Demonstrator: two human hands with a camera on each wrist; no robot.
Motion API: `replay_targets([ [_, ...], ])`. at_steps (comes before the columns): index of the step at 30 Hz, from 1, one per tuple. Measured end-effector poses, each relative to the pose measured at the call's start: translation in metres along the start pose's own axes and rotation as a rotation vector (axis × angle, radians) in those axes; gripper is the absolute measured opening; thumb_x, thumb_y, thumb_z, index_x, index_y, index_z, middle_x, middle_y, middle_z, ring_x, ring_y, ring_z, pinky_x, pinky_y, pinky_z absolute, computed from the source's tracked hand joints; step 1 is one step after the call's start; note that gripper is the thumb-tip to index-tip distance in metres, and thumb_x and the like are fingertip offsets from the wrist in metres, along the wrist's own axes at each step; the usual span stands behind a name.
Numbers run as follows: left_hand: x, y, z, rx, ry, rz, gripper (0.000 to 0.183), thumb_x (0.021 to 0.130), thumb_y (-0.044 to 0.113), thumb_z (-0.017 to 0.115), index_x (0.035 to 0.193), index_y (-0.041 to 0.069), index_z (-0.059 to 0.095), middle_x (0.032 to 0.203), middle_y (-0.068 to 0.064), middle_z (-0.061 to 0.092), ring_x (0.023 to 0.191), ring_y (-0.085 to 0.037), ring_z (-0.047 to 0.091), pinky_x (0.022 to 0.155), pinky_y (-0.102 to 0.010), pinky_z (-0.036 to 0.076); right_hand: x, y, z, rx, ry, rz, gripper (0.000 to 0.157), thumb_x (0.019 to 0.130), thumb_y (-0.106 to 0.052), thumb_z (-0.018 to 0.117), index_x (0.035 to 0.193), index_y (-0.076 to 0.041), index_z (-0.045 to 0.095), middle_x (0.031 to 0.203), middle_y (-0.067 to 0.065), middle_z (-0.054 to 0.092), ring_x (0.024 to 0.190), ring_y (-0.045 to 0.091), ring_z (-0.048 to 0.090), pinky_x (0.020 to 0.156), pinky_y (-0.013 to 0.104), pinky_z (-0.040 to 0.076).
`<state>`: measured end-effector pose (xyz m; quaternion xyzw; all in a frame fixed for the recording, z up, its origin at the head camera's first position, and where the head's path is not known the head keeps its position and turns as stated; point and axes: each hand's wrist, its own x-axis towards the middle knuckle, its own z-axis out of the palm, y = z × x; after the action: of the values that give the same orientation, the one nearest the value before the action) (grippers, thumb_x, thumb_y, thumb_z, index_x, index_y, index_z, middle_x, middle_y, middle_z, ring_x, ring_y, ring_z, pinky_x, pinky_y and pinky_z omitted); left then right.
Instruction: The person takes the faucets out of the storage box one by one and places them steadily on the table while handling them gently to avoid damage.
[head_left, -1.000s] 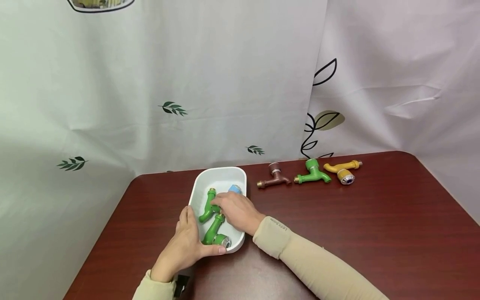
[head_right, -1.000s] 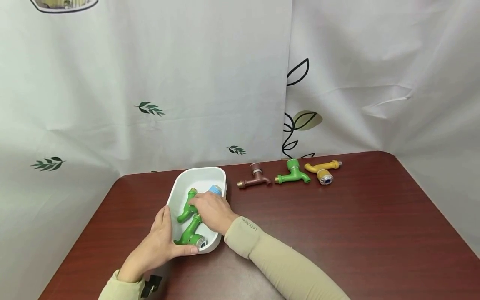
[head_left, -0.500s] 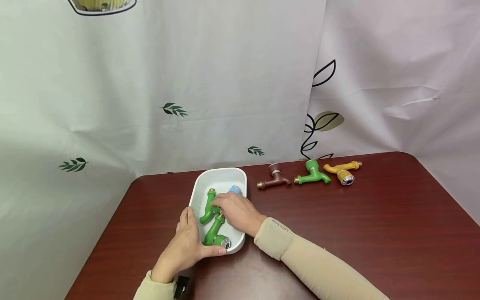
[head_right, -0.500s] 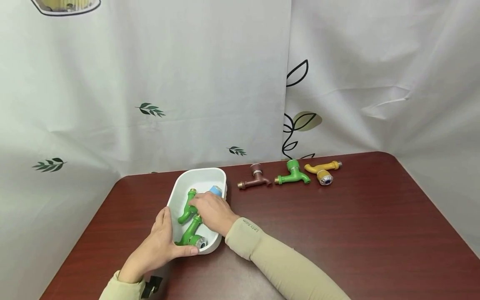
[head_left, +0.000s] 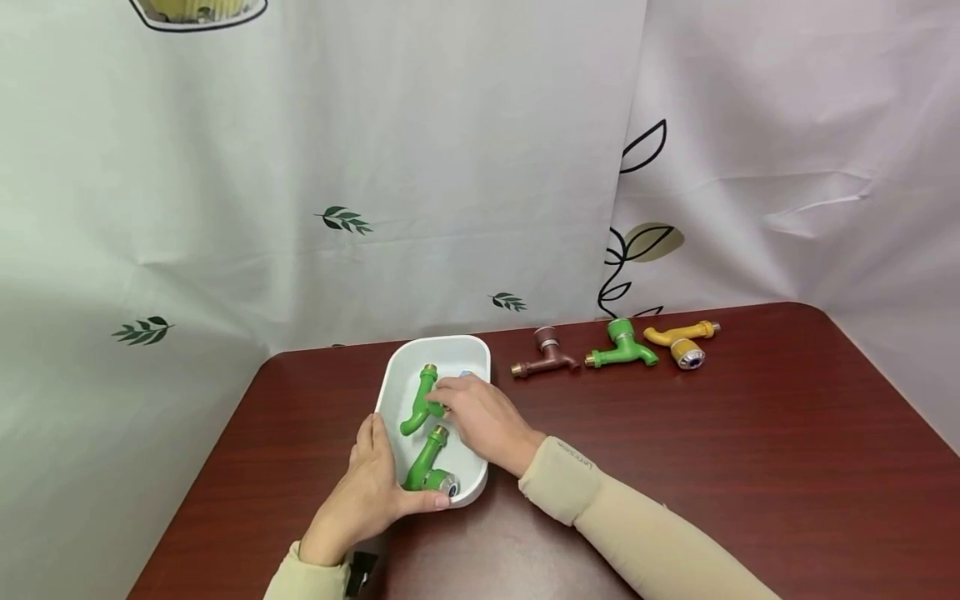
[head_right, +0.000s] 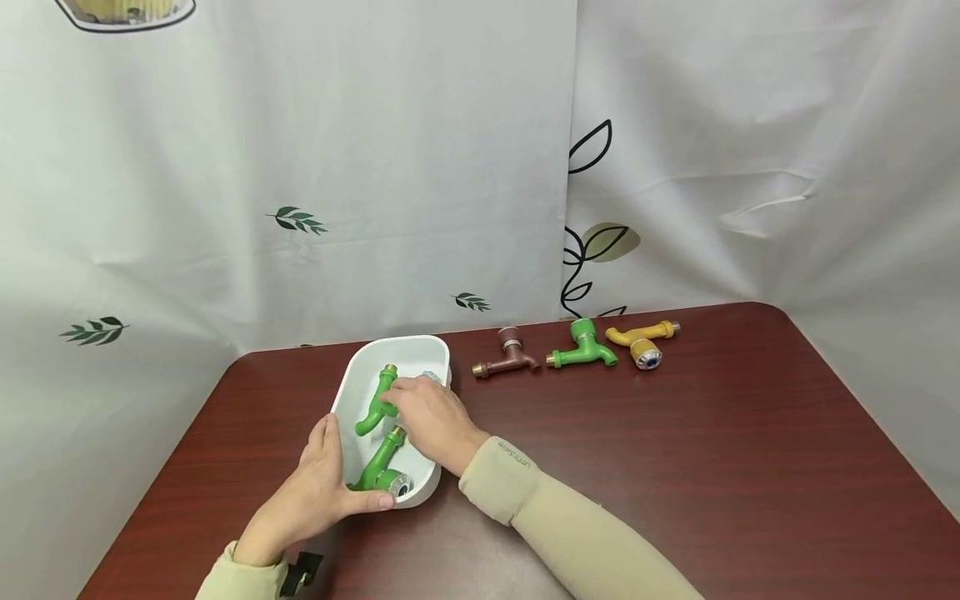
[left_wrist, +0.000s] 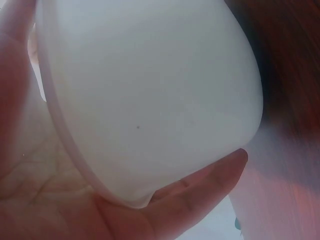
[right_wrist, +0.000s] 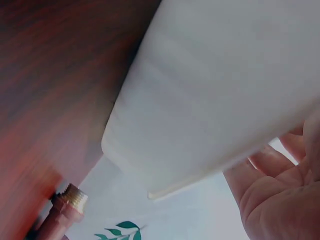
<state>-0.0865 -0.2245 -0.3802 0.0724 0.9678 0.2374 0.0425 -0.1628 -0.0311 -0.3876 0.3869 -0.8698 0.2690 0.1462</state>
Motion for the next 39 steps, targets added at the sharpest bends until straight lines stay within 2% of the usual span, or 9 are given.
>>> replay_targets([
  [4,0.000,0.000,0.000,0.001,-0.004,-0.012,0.150,0.060,0.063,0.090,0.148,-0.023,0.003,0.154,-0.041,0.009,0.141,-0.057,0.020,0.108,-0.059,0.035,-0.005,-0.001,-0.006,0.025,0.036,-0.002,0.027,0.091,-0.003,0.070,0.117,-0.008,0.074,0.111,0.002,0.070,0.099,0.021,0.065,0.089,0.032,0.052],
  [12,0.000,0.001,-0.001,-0.009,-0.005,-0.013,0.151,0.060,0.063,0.090,0.149,-0.022,0.002,0.154,-0.040,0.010,0.140,-0.056,0.021,0.108,-0.059,0.035,-0.014,-0.003,-0.016,0.087,0.093,0.020,0.030,0.092,-0.003,0.070,0.122,-0.007,0.072,0.125,0.010,0.068,0.115,0.026,0.063,0.100,0.039,0.048],
  [20,0.002,0.001,0.000,-0.013,-0.011,-0.042,0.153,0.059,0.063,0.090,0.150,-0.021,0.001,0.156,-0.038,0.007,0.141,-0.055,0.020,0.108,-0.059,0.035,-0.023,-0.004,-0.027,0.069,0.205,0.005,0.033,0.088,-0.002,0.075,0.121,-0.005,0.072,0.123,0.011,0.068,0.112,0.027,0.064,0.096,0.039,0.051],
  [24,0.002,0.001,0.000,-0.014,-0.017,-0.055,0.154,0.059,0.064,0.089,0.150,-0.020,-0.001,0.157,-0.037,0.006,0.142,-0.054,0.019,0.109,-0.058,0.035,-0.027,-0.003,-0.032,0.058,0.225,0.037,0.034,0.088,-0.003,0.076,0.122,-0.006,0.072,0.125,0.012,0.067,0.112,0.028,0.064,0.095,0.040,0.051],
  [29,0.001,0.002,0.000,-0.016,-0.003,-0.040,0.152,0.058,0.064,0.090,0.150,-0.020,0.003,0.155,-0.036,0.012,0.140,-0.053,0.024,0.107,-0.058,0.036,-0.032,-0.002,-0.038,0.058,0.249,0.077,0.036,0.086,-0.001,0.077,0.121,-0.006,0.073,0.124,0.012,0.067,0.112,0.028,0.063,0.095,0.042,0.051],
  [35,0.002,0.002,0.001,-0.019,0.005,-0.037,0.150,0.057,0.064,0.090,0.151,-0.016,0.005,0.153,-0.033,0.016,0.138,-0.050,0.027,0.107,-0.055,0.037,-0.037,0.001,-0.043,0.045,0.278,0.090,0.035,0.086,0.002,0.077,0.120,-0.005,0.073,0.121,0.013,0.068,0.108,0.029,0.064,0.092,0.042,0.053],
  [39,0.000,0.002,-0.001,-0.017,-0.005,-0.041,0.152,0.057,0.064,0.090,0.150,-0.019,0.003,0.154,-0.036,0.013,0.140,-0.053,0.025,0.108,-0.057,0.036,-0.041,0.001,-0.047,0.020,0.287,0.096,0.034,0.086,0.003,0.076,0.119,-0.005,0.073,0.121,0.013,0.068,0.108,0.029,0.063,0.091,0.042,0.053],
])
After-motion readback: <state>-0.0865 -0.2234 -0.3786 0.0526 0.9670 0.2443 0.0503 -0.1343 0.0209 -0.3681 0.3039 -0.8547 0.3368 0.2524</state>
